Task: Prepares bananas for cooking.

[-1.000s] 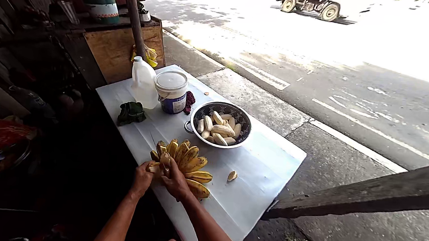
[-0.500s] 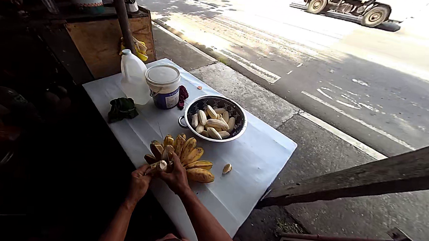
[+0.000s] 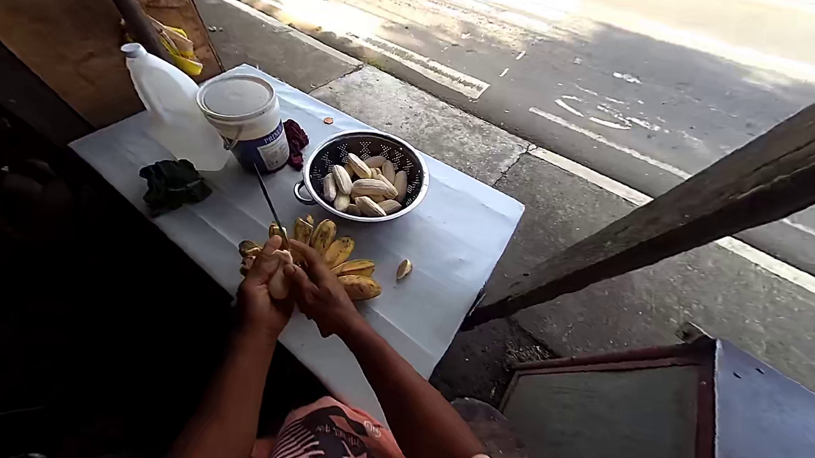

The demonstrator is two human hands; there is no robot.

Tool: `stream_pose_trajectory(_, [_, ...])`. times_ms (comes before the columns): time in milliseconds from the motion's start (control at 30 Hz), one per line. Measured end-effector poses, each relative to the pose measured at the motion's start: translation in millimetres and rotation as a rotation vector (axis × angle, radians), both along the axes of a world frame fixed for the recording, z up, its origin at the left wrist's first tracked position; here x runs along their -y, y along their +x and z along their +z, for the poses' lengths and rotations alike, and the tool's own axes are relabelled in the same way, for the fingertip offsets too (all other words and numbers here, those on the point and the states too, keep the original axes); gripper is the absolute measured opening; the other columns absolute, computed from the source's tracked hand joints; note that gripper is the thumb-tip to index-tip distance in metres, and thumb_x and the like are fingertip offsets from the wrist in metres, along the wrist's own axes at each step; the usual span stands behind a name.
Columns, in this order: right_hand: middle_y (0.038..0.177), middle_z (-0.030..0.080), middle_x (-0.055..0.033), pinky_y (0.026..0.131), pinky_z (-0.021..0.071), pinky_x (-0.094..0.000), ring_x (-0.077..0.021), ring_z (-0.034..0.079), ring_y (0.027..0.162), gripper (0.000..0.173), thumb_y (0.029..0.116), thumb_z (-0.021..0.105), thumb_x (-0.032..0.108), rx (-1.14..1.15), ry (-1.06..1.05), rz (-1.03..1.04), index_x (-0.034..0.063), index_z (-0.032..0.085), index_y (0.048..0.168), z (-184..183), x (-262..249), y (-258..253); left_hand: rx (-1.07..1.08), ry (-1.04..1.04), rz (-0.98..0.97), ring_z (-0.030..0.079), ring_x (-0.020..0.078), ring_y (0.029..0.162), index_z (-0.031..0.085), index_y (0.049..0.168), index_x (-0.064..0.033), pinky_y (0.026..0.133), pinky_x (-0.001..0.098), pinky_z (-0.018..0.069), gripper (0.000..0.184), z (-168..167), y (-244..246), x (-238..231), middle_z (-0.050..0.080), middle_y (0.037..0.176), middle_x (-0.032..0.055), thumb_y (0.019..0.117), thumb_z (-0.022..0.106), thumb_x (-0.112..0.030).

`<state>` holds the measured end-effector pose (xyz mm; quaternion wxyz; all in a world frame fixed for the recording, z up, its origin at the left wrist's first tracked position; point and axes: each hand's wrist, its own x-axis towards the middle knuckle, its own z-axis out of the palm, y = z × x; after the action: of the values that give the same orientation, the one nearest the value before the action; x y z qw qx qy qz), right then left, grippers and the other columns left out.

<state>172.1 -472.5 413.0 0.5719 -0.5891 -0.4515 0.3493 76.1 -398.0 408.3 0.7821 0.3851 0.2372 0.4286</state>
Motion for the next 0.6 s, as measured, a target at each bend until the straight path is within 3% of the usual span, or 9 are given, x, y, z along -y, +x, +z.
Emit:
stream_pose_trajectory(33, [0.114,0.071,-0.0116,0.086,0.0584,-0.0422,-0.0192,0.07,0.092,0.042,0.1086,0.048,0.025,0.176,0.031,-0.073,0.0146,0.05,0.15,-5,6,2,0.047,-0.113,-0.012,0.07,0.0157,0.09,0.06,0.127,-0.0097,0.078,0.0335,0.0606,0.028,-3,8,-4,0.071,0.103,0.0084,0.1074,0.041,-0.017])
stream_pose_trajectory(67, [0.115,0.072,-0.0115,0.089,0.0582,-0.0467,-0.022,0.071,0.097,0.041,0.1081,0.048,0.024,0.321,0.044,-0.147,0.0141,0.053,0.148,-10,13,6,0.089,-0.197,-0.018,0.071,0.0182,0.09,0.061,0.125,-0.0092,0.077,0.0342,0.0614,0.027,-4,14,-7,0.071,0.104,0.0104,0.1071,0.042,-0.015])
stream_pose_trajectory(133, [0.1,0.074,-0.0119,0.072,0.0591,-0.0496,-0.0257,0.072,0.083,0.035,0.1062,0.047,0.025,0.58,0.02,-0.293,0.0075,0.063,0.133,-22,29,13,0.166,-0.297,-0.048,0.072,0.024,0.092,0.062,0.122,-0.0058,0.08,0.0375,0.0625,0.029,-6,23,-12,0.07,0.108,0.0143,0.1096,0.041,-0.022])
stream_pose_trajectory(200, [0.082,0.069,-0.0096,0.058,0.0554,-0.0466,-0.0252,0.069,0.07,0.032,0.1066,0.045,0.028,0.722,-0.04,-0.345,0.0052,0.067,0.111,-31,42,17,0.188,-0.312,-0.138,0.072,0.0254,0.091,0.061,0.12,-0.0046,0.079,0.0386,0.0621,0.048,-13,28,-18,0.069,0.11,0.016,0.1091,0.036,-0.044])
stream_pose_trajectory(300, [0.074,0.065,-0.0081,0.053,0.0524,-0.0437,-0.0246,0.066,0.063,0.034,0.1073,0.042,0.03,0.793,-0.098,-0.328,0.0054,0.066,0.103,-35,44,18,0.16,-0.276,-0.252,0.072,0.0275,0.09,0.062,0.122,-0.0042,0.08,0.0416,0.0615,0.064,-17,35,-20,0.07,0.111,0.0188,0.1059,0.031,-0.058])
stream_pose_trajectory(400, [0.078,0.068,-0.0127,0.059,0.0552,-0.0494,-0.0321,0.071,0.07,0.037,0.1072,0.04,0.03,0.8,-0.232,-0.262,0.0024,0.065,0.112,-49,31,21,0.161,-0.166,-0.299,0.071,0.0249,0.087,0.064,0.121,-0.0029,0.079,0.0389,0.0609,0.042,-22,44,-16,0.07,0.108,0.0183,0.1025,0.046,-0.036])
stream_pose_trajectory(500, [0.083,0.069,-0.0134,0.065,0.0555,-0.0521,-0.0329,0.071,0.077,0.04,0.1084,0.036,0.034,0.711,-0.323,-0.174,0.0037,0.062,0.114,-50,26,29,0.122,-0.178,-0.328,0.069,0.0221,0.084,0.062,0.119,-0.0046,0.079,0.0367,0.0598,0.035,-31,50,-23,0.069,0.104,0.0156,0.085,0.059,-0.01])
stream_pose_trajectory(533, [0.082,0.068,-0.0128,0.065,0.0548,-0.0515,-0.0318,0.071,0.076,0.04,0.1088,0.035,0.034,0.684,-0.316,-0.165,0.0041,0.062,0.112,-46,29,31,0.123,-0.214,-0.322,0.07,0.0229,0.084,0.062,0.119,-0.0042,0.079,0.0373,0.0602,0.033,-32,51,-25,0.07,0.104,0.0159,0.0861,0.056,-0.007])
stream_pose_trajectory(600, [0.075,0.065,-0.01,0.058,0.053,-0.0475,-0.0278,0.068,0.068,0.038,0.1084,0.036,0.032,0.668,-0.227,-0.211,0.0043,0.063,0.107,-35,33,30,0.128,-0.289,-0.271,0.071,0.0261,0.086,0.06,0.12,-0.0028,0.079,0.04,0.061,0.029,-27,55,-26,0.07,0.106,0.0182,0.0998,0.044,-0.016])
